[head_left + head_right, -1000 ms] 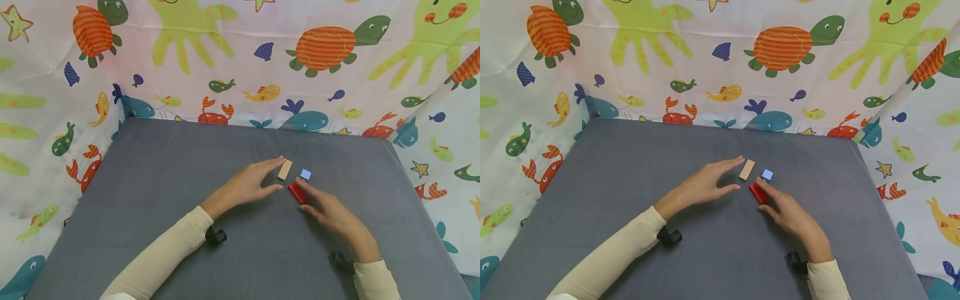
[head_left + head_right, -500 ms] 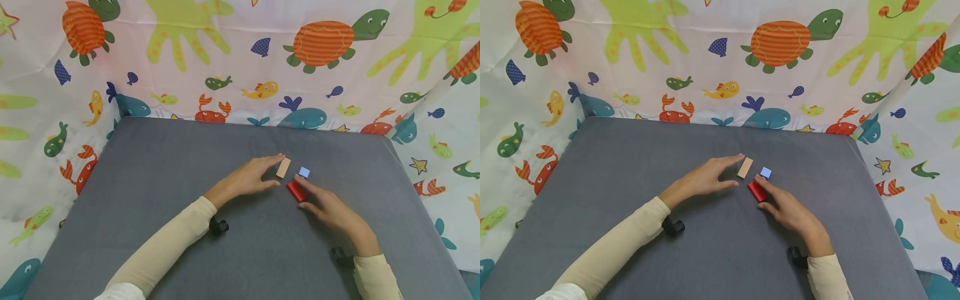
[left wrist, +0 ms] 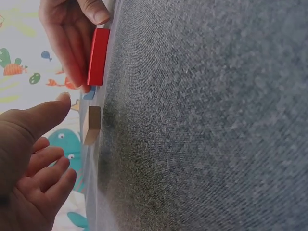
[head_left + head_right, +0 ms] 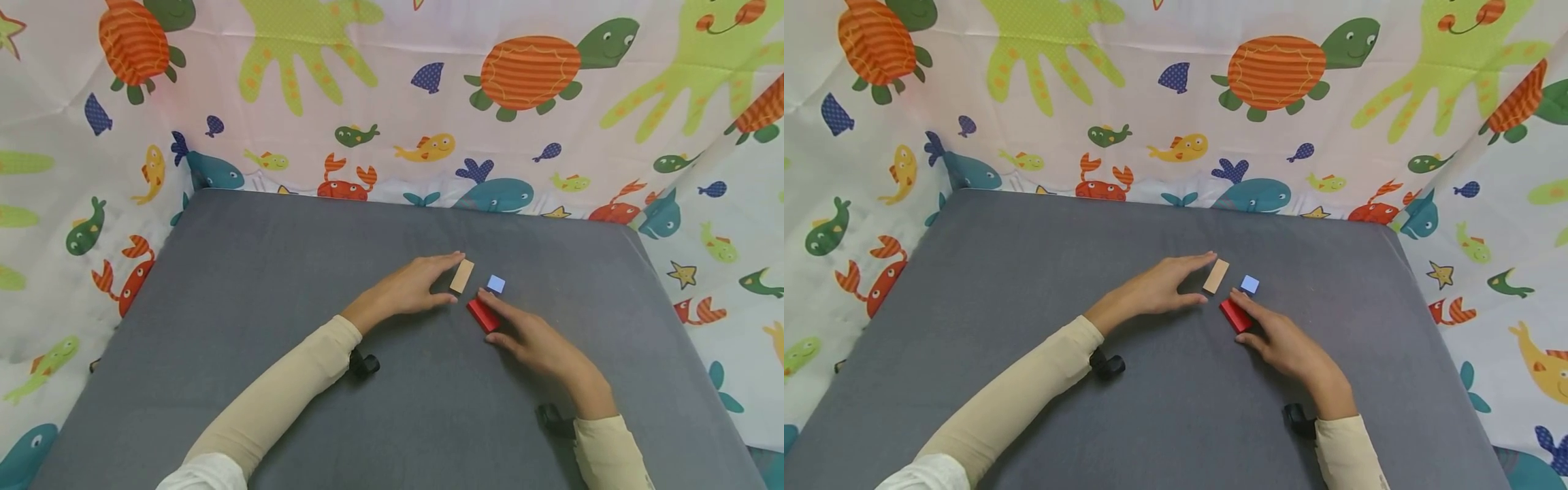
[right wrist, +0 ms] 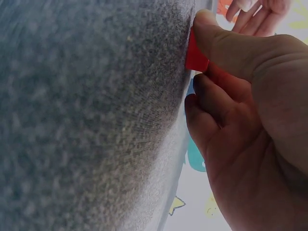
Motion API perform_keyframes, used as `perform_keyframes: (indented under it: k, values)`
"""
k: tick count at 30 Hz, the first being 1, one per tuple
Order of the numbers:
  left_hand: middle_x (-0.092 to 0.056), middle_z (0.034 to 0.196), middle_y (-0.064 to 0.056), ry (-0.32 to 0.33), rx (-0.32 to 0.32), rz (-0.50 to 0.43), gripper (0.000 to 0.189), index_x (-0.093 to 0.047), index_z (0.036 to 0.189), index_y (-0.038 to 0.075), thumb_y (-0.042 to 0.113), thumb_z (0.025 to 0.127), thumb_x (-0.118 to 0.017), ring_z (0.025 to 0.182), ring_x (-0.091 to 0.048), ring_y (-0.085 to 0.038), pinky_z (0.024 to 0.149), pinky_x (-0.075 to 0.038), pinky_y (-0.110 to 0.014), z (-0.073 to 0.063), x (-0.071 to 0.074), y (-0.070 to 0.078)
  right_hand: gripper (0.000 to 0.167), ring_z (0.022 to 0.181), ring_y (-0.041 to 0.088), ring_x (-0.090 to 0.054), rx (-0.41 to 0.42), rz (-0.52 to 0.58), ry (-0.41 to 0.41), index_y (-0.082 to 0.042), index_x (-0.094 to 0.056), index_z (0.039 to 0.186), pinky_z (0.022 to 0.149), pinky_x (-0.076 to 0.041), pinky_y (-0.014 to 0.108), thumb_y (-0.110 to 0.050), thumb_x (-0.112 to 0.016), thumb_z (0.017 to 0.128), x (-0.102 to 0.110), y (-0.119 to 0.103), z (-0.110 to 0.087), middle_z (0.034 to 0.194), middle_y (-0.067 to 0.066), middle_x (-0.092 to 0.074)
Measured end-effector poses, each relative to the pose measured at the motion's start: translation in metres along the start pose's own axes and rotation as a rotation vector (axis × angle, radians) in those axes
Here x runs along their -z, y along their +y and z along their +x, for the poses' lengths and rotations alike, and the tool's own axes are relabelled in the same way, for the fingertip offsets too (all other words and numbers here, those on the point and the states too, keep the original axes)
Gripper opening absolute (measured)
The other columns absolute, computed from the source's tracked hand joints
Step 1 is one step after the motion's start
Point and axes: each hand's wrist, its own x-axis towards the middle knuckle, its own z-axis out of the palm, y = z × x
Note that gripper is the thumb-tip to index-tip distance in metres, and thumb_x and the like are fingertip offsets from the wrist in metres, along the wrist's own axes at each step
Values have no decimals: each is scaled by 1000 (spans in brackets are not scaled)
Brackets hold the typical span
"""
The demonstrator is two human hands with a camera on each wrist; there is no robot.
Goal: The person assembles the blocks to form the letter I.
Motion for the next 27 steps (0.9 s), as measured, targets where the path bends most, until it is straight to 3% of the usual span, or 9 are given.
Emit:
perform_keyframes:
  k: [14,22,27]
  values:
    - [-30,173,-7,-30,-18,18,85,-29,168,11,33,100,-76,158,-31,-20,127,-29,-37,14,-4,-6,82,138,39,-55,3,-23,27,-29,-36,167,112,-44,64,-22,-79,97,-2,3,-1,164,12,-45]
    - [-26,174,-7,-110,-11,25,88,-28,168,11,33,99,-77,159,-29,-22,127,-28,-39,25,-12,-10,81,140,39,-55,20,-22,33,-26,-38,166,111,-45,63,-21,-79,97,-6,9,-5,164,12,-46]
    - [-25,174,-8,-113,-13,20,85,-29,168,12,31,99,-76,159,-29,-24,127,-28,-41,33,-9,-12,81,140,37,-55,41,-22,46,-27,-38,166,111,-45,63,-18,-79,97,-3,10,-2,165,8,-45]
